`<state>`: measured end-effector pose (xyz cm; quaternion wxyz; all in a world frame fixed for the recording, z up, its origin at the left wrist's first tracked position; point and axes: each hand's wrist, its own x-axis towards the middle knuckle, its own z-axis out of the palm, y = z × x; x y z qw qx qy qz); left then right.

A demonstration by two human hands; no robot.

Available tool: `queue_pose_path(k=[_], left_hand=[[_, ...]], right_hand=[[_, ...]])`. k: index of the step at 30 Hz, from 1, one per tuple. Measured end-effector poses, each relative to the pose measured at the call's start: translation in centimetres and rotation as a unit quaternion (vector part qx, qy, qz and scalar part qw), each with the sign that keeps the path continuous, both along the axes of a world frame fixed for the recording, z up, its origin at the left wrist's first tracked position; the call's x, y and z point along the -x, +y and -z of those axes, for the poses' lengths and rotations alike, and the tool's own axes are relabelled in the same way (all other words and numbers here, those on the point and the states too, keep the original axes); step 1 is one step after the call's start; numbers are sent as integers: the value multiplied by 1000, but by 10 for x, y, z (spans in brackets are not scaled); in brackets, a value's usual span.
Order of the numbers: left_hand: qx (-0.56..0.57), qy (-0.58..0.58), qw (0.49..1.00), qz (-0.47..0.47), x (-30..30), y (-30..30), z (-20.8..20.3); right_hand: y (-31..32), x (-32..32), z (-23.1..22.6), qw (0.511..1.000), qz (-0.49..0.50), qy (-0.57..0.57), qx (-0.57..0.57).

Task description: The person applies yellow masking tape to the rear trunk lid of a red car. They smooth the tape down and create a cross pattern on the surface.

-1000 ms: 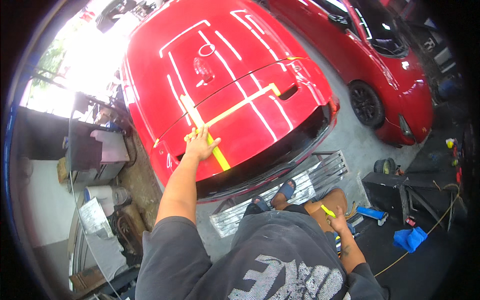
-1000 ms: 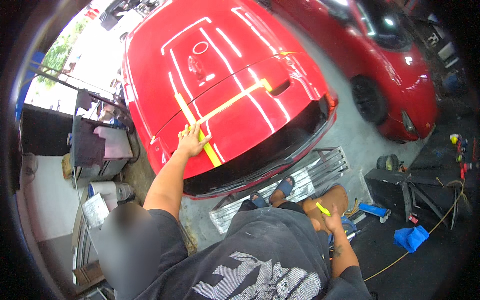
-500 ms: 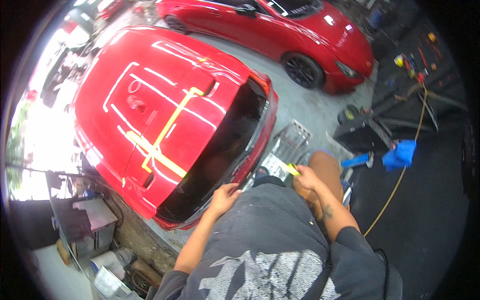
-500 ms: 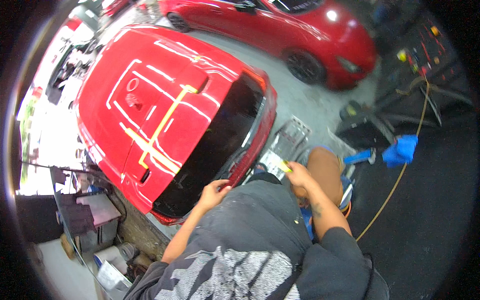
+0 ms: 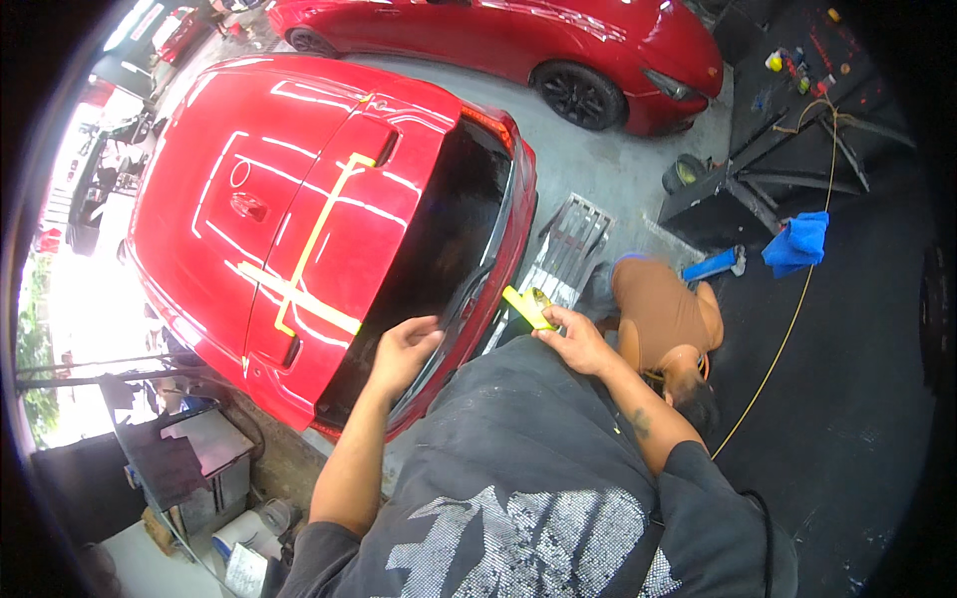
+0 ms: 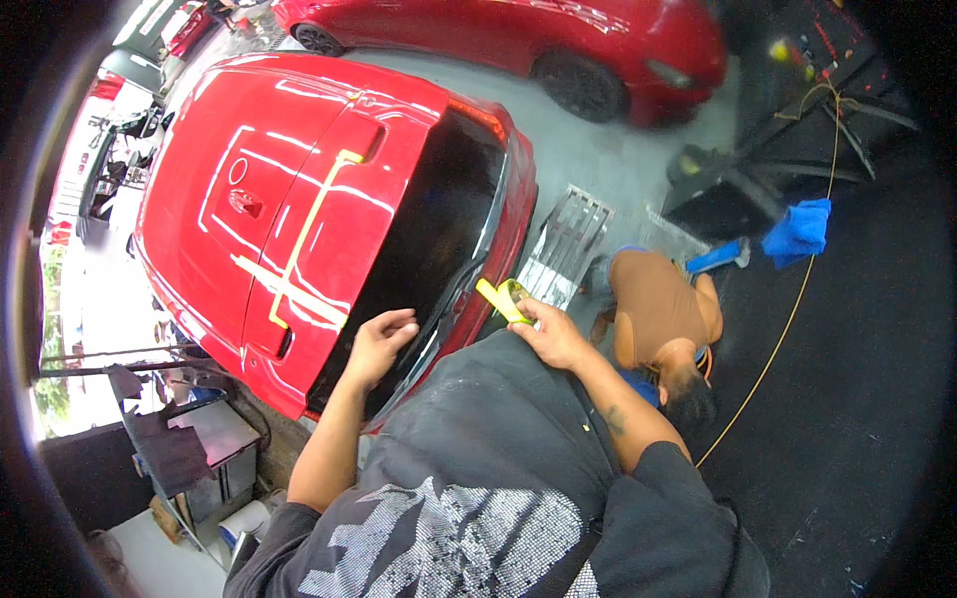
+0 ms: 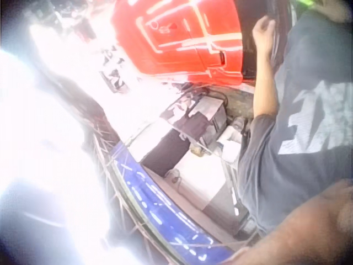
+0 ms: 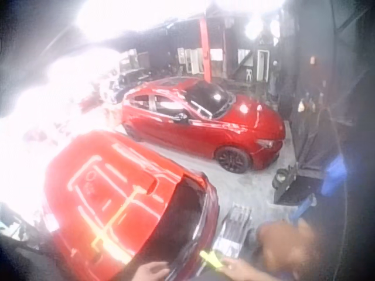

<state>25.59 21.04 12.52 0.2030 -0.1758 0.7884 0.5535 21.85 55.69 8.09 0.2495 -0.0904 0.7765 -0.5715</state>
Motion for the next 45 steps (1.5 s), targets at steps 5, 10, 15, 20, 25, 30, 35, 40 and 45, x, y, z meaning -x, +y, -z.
queue_pose_path(k=[5,10,15,20,25,30,35,40,45], left_hand=[[-169,20,984,45,29,48,-8],[-161,33,986,31,31,45,-4],[-174,82,980,-42,38,42,-1],[-207,68,966,-142,68,58,28],[-247,74,916,-307,115,110,76],[-312,69,816,-482,166,168,62],[-339,88,742,-572,192,212,64],[-317,185,649,-667,199,209,82],[-364,365,446,-732,209,183,128]], right_hand=[[-11,18,-59,973,-154,147,-87],[-26,56,-84,928,-261,230,-131],[-48,116,-88,875,-385,247,-162],[-66,198,-82,801,-519,253,-158],[-70,292,-64,742,-613,235,-135],[-75,377,-63,668,-699,232,-106],[-97,429,-59,567,-769,288,-67],[-175,437,-68,479,-815,326,-3],[-298,446,-99,411,-852,312,-95]])
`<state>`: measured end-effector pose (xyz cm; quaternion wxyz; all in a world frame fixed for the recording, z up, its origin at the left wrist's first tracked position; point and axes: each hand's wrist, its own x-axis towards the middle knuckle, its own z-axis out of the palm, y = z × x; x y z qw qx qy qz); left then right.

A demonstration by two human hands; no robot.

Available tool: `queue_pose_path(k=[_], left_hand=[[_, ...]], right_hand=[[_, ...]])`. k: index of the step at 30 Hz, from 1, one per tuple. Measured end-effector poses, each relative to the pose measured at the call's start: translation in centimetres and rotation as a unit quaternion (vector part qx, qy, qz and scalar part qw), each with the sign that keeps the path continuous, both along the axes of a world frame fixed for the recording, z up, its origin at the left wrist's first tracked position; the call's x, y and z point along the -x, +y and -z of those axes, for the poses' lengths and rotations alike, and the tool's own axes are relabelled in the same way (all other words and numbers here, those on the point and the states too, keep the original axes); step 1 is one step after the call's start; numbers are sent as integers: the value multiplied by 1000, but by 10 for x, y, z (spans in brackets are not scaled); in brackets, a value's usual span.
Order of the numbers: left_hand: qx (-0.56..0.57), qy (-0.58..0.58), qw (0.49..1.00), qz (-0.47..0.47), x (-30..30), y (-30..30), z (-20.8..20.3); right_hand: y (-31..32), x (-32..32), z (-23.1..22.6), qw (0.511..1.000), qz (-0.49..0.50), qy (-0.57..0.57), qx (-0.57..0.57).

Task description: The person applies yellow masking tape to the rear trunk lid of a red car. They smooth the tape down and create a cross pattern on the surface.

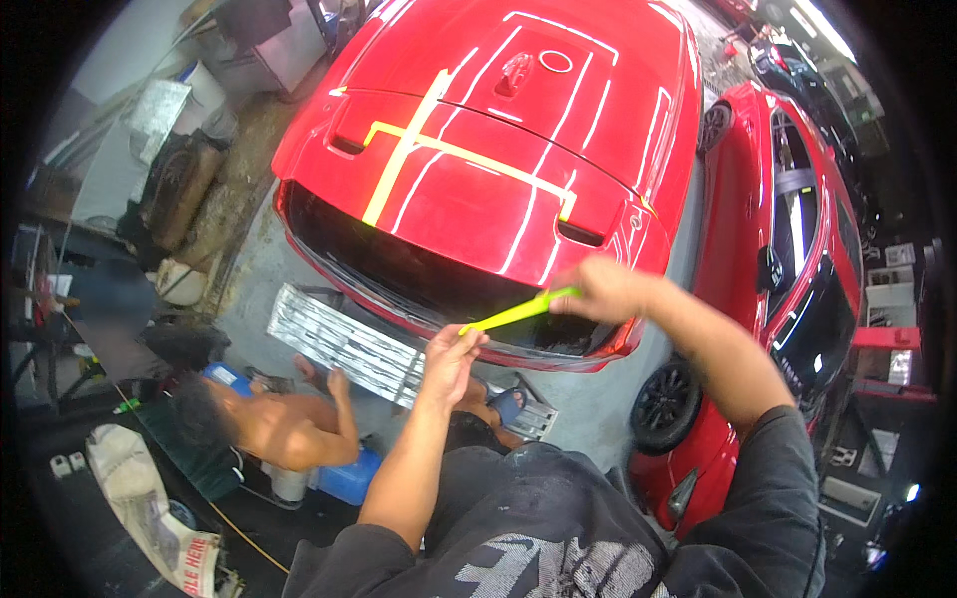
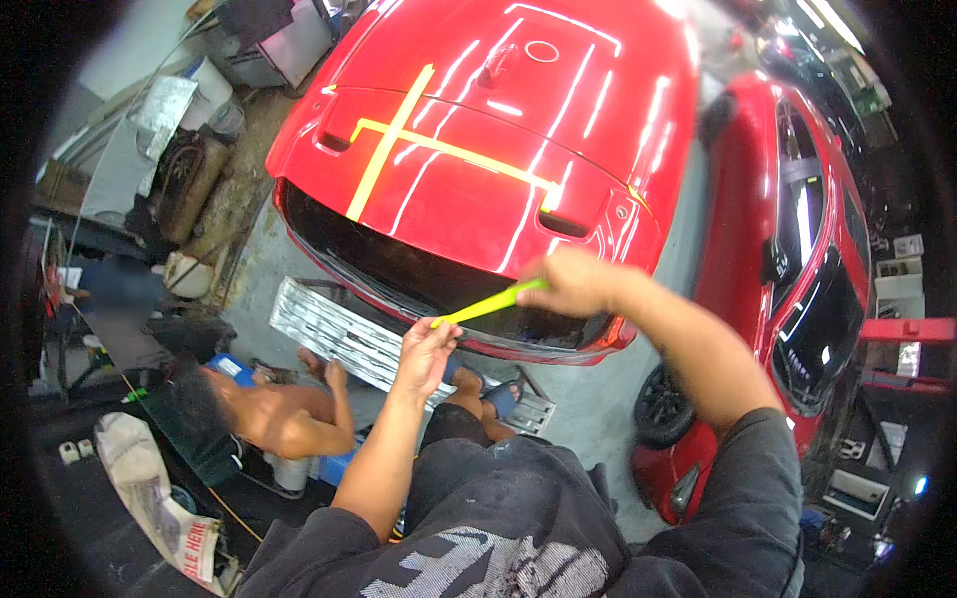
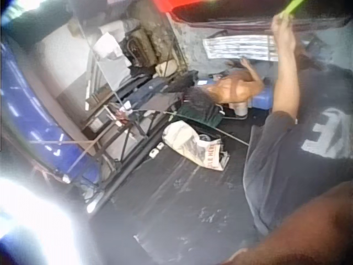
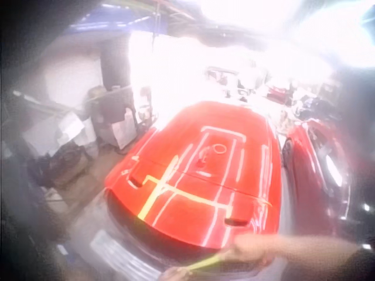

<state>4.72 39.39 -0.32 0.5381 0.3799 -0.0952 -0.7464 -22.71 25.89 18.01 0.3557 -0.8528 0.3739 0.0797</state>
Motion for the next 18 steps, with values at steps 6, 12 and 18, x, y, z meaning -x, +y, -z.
queue_pose_path(k=[6,12,18], left_hand=[[-102,134,972,-161,62,-41,53],[-157,111,969,-152,71,-58,55],[-217,104,954,-177,76,-81,46]], right_hand=[[-141,-62,-36,925,-74,307,212],[-185,-57,-7,906,-63,290,301],[-202,-68,1,899,-41,309,308]])
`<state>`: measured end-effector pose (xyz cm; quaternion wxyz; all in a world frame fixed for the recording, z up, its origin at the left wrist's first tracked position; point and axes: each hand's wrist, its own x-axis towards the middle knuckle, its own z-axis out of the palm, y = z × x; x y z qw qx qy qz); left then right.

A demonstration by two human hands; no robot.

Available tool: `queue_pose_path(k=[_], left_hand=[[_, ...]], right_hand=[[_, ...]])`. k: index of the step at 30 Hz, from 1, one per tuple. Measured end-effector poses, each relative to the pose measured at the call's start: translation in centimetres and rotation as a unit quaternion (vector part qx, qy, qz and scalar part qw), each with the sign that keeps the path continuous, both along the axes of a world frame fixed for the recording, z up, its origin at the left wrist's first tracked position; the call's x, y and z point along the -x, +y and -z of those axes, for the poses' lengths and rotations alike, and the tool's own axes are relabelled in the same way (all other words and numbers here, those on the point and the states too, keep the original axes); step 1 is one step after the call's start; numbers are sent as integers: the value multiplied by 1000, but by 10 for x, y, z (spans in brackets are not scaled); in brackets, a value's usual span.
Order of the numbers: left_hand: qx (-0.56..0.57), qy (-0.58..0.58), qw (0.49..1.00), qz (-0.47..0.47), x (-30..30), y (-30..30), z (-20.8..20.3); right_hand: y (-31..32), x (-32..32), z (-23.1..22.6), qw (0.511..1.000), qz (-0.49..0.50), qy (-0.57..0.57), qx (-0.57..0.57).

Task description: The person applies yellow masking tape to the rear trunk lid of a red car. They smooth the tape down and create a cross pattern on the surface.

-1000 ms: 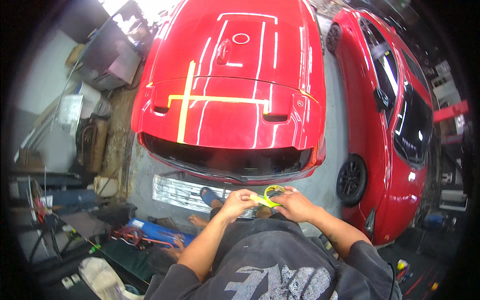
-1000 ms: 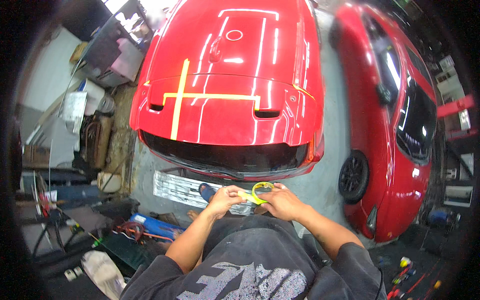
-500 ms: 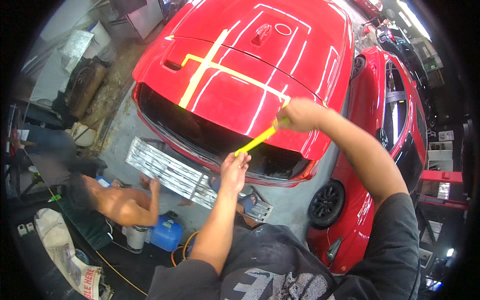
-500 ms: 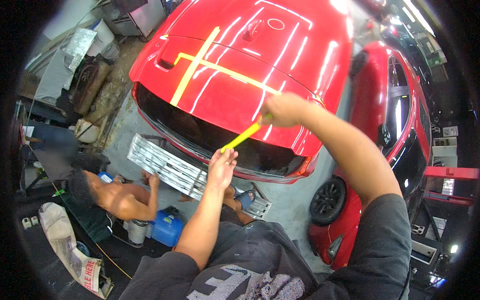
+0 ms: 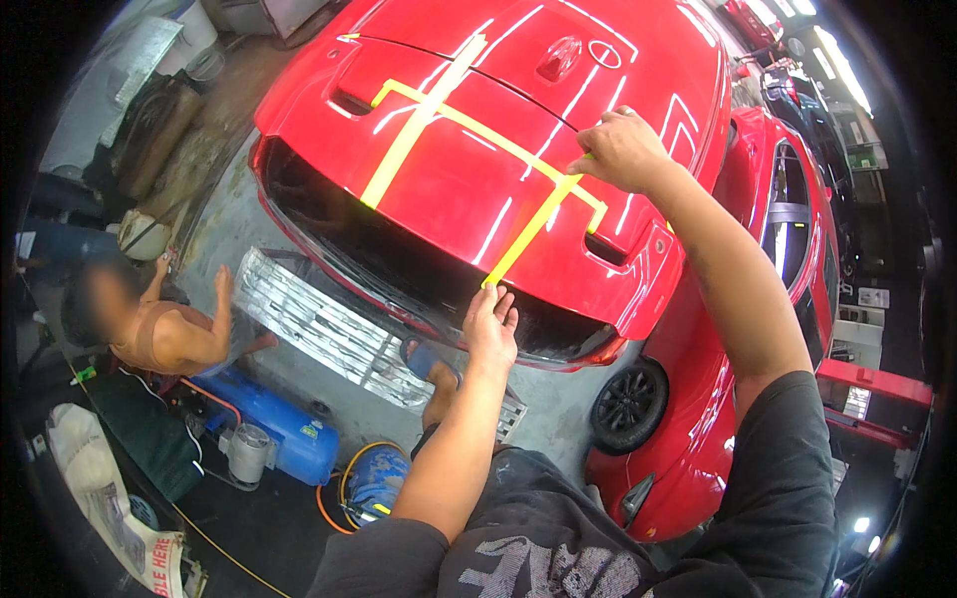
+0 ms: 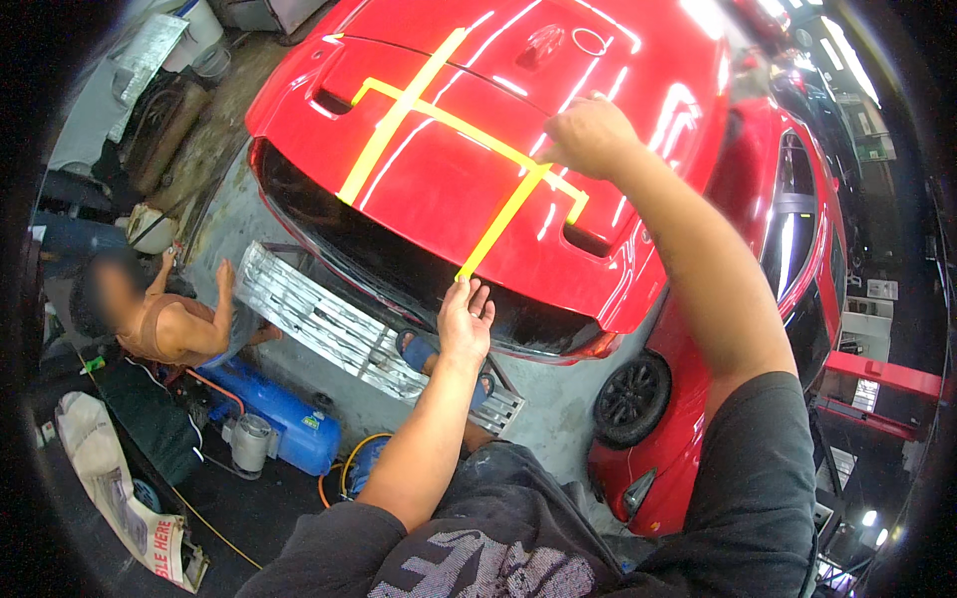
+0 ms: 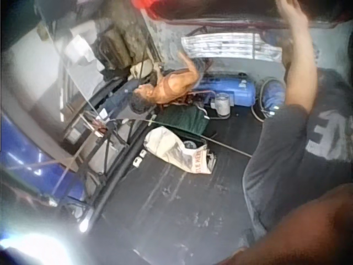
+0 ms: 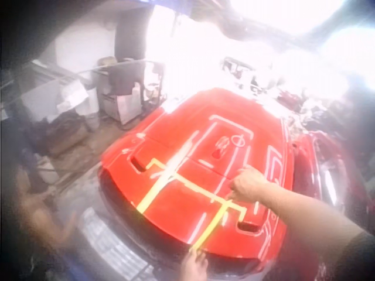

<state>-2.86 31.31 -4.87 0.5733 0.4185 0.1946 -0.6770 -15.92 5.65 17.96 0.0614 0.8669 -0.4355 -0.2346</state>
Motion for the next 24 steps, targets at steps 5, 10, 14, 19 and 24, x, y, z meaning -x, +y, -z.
queue_pose_path(k=[5,10,14,19,24], left_hand=[[9,37,999,-4,4,-7,-12],[-27,83,996,-10,8,-12,3],[-79,108,990,-40,9,-20,6],[-10,-15,1000,-11,7,-20,-18],[-8,-141,989,38,13,-29,-39]], right_hand=[[-11,2,1,1000,-4,-13,2],[-18,-8,4,1000,7,-13,-12],[-20,-7,6,1000,-13,-20,-12],[-18,12,9,1000,-8,-14,-14],[-32,20,5,996,-68,-46,-25]])
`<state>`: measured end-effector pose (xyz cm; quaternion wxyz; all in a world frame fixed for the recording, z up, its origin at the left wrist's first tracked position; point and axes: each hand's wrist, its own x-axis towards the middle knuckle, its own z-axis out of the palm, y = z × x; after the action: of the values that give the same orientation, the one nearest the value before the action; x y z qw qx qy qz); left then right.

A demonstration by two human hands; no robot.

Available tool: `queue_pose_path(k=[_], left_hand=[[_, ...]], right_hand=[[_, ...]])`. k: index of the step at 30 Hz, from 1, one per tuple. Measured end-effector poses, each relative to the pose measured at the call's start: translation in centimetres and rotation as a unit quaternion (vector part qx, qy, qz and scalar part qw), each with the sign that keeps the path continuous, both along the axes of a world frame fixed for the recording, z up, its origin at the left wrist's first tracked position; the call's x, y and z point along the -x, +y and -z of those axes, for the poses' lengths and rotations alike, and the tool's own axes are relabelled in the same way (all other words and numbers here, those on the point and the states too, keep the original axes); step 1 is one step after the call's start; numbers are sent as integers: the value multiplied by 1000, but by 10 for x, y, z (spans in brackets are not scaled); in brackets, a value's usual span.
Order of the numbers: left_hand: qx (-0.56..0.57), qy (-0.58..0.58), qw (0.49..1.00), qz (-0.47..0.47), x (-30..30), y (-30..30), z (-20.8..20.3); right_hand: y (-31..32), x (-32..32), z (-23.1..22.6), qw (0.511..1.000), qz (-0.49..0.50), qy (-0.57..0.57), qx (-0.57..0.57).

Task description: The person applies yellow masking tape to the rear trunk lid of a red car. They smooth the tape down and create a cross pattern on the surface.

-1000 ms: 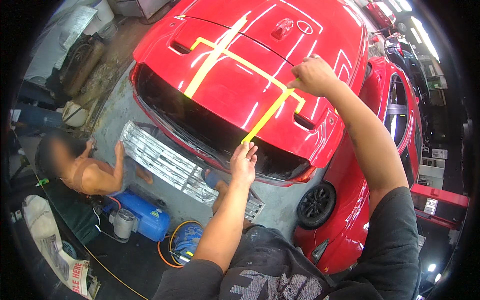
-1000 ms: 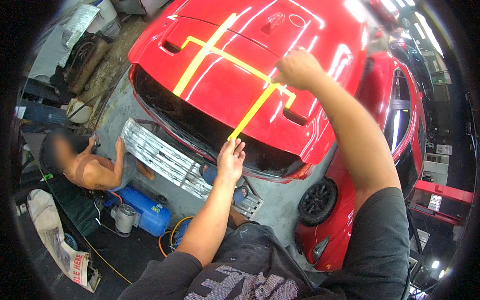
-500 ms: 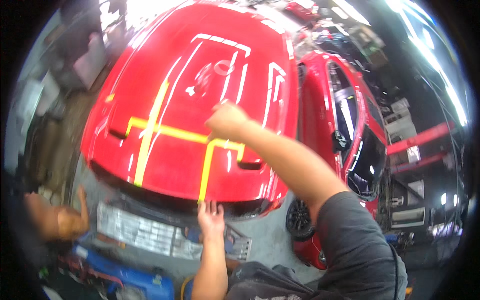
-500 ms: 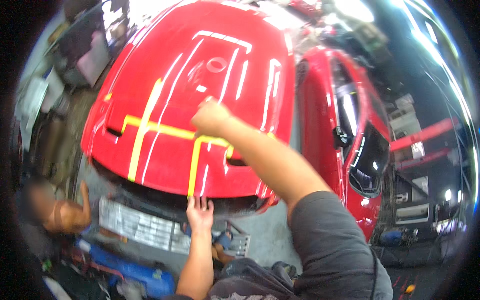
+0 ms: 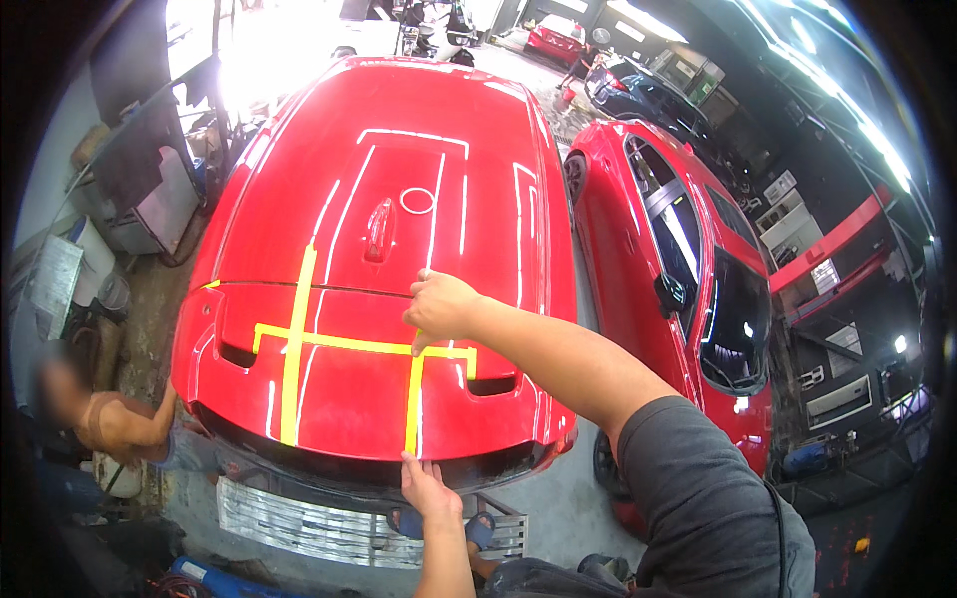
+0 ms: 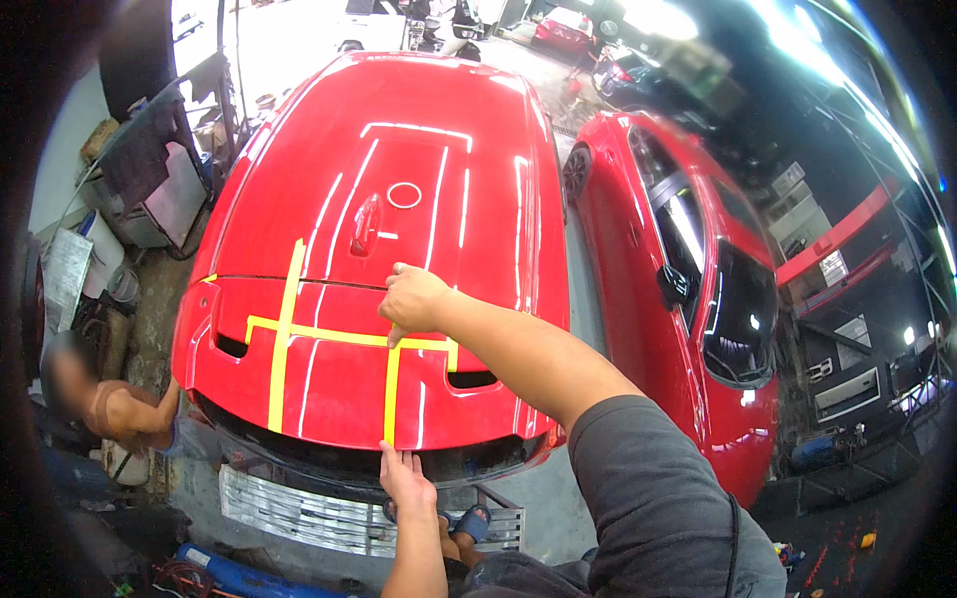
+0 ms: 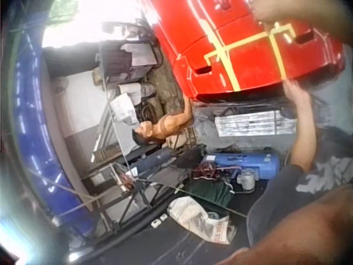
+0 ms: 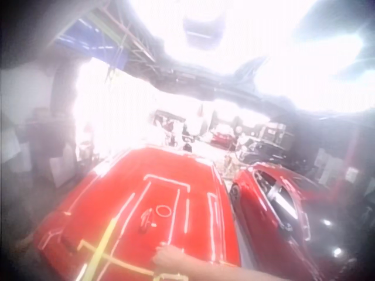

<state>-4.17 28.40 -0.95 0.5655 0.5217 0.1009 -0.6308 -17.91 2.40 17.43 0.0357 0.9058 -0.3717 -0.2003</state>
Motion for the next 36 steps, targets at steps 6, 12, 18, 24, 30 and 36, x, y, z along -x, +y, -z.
queue_pose_path(k=[6,12,18,24,30,36], left_hand=[[3,-86,995,56,1,1,28],[33,-67,996,39,1,4,30],[29,-81,996,33,-1,0,14],[-11,-93,993,77,-17,3,0],[257,-749,551,265,-49,12,-26],[204,-720,415,517,-26,-60,-30]], right_hand=[[-33,21,-2,995,-94,-23,-5],[-67,54,-2,999,-41,-2,18],[-78,40,34,999,15,22,35],[-76,25,50,995,75,55,46],[-72,24,64,993,84,43,70],[-70,10,54,990,93,82,64]])
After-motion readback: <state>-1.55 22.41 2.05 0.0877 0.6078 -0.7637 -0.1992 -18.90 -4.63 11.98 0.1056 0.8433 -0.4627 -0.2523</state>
